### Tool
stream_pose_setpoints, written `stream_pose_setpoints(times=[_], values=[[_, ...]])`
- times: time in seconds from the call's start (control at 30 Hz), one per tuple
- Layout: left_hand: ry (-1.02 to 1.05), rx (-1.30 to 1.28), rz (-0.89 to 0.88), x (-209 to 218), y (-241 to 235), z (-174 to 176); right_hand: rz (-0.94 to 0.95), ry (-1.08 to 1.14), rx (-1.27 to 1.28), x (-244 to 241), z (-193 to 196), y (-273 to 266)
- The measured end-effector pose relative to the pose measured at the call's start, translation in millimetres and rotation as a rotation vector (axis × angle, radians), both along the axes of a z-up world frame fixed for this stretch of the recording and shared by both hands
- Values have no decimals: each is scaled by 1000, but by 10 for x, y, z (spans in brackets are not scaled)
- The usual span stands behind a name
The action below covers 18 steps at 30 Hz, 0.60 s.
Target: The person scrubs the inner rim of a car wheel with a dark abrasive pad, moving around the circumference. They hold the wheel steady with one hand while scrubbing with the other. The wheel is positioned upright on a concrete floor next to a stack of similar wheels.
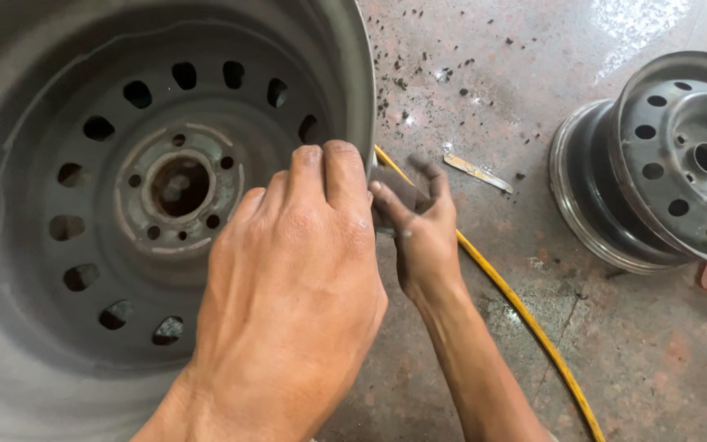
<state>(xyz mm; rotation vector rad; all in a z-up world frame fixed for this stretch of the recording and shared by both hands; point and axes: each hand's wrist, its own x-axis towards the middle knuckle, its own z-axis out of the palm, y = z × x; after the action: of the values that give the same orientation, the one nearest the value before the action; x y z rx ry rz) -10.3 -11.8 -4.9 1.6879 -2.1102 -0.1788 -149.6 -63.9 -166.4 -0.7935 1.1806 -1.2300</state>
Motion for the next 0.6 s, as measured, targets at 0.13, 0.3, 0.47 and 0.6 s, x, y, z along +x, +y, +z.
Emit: stream_pose_setpoints(times=[0.13,0.3,0.47,0.6], values=[[20,37,11,-4,-3,-15,19,122,-135,124,10,-403],[23,106,30,-19,14,-91,90,344,-397,80,-58,-510],[16,54,68,-74,25,-166,107,441,-275,89,-177,-790],[-16,39,72,-42,43,-166,336,313,-403,116,-197,-1295]])
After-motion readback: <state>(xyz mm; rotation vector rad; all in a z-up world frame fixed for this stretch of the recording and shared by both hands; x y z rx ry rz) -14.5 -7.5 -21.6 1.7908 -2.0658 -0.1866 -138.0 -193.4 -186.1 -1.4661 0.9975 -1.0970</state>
